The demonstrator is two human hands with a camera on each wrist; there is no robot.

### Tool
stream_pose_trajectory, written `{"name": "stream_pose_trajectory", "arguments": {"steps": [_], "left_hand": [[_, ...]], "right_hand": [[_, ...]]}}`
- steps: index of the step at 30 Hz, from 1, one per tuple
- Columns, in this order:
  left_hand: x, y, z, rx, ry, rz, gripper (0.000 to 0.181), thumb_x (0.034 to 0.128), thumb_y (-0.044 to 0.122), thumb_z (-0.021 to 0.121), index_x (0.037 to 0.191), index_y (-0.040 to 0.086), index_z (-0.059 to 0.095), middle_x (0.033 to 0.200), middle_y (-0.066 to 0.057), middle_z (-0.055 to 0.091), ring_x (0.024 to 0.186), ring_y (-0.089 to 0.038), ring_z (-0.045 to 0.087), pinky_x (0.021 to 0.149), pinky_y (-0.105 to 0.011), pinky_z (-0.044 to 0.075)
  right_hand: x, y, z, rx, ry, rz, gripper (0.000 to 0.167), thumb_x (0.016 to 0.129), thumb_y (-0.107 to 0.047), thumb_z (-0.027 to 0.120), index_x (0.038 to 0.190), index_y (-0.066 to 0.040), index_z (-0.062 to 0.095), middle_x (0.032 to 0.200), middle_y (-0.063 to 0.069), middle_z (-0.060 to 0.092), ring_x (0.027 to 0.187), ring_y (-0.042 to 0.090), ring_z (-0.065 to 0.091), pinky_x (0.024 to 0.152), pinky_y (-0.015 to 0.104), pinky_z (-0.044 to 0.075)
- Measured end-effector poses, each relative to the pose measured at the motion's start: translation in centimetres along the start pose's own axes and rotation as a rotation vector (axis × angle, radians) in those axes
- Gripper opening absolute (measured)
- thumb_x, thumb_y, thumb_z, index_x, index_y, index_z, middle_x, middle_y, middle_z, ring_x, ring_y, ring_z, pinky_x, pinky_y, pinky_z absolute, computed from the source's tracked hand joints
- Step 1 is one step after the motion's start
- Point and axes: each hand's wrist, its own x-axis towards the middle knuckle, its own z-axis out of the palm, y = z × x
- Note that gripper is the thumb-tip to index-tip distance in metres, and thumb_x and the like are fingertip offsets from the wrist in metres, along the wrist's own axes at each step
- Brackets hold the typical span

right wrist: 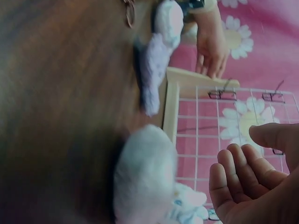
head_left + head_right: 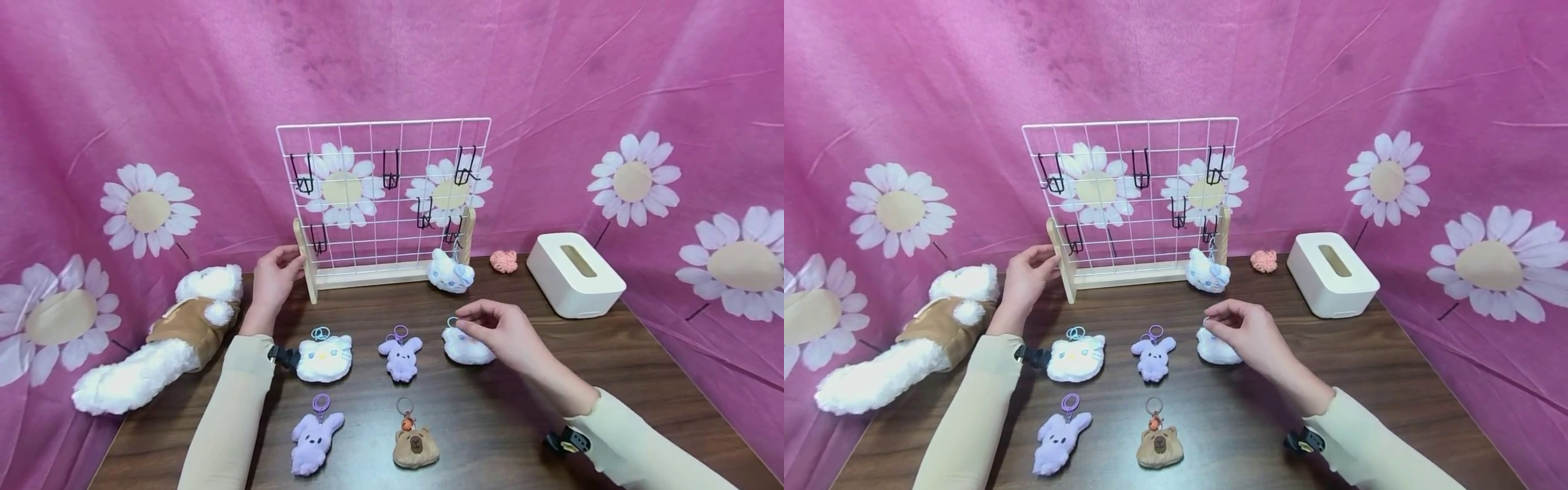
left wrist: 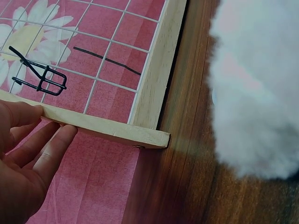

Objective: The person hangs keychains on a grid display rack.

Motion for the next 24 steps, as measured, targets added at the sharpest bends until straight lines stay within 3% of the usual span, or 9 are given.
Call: {"name": "stream_pose_trajectory", "arguments": {"steps": [6,14,24], "left_hand": [[0.1,-0.1,0.0,-0.007,0.005,-0.001,0.034,0.1107,0.01,0.071,0.142,-0.005,0.071,0.134,-0.032,0.074,0.096,-0.009,0.076,0.085,-0.014,0.071],[0.1,-0.2,0.1,-0.015,0.011,0.012,0.034,0.1102,0.008,0.071,0.141,-0.006,0.071,0.135,-0.032,0.075,0.092,-0.005,0.075,0.083,-0.013,0.071],[0.1,-0.2,0.1,-0.01,0.009,0.029,0.034,0.11,0.008,0.071,0.141,-0.007,0.071,0.136,-0.033,0.075,0.088,0.003,0.072,0.082,-0.013,0.071]], "right_hand": [[-1.3,-0.3,1.7,0.044,-0.132,-0.001,0.023,0.1,-0.016,0.085,0.119,-0.003,0.082,0.104,0.004,0.085,0.091,0.004,0.073,0.08,0.017,0.064],[-2.3,-0.3,4.3,0.078,-0.308,-0.069,0.027,0.1,-0.021,0.085,0.118,-0.002,0.081,0.103,0.002,0.081,0.091,0.004,0.071,0.08,0.019,0.066],[-2.9,0.2,7.3,0.08,-0.414,-0.109,0.018,0.1,-0.015,0.084,0.114,-0.005,0.082,0.104,0.002,0.082,0.09,-0.002,0.07,0.08,0.016,0.065]]}}
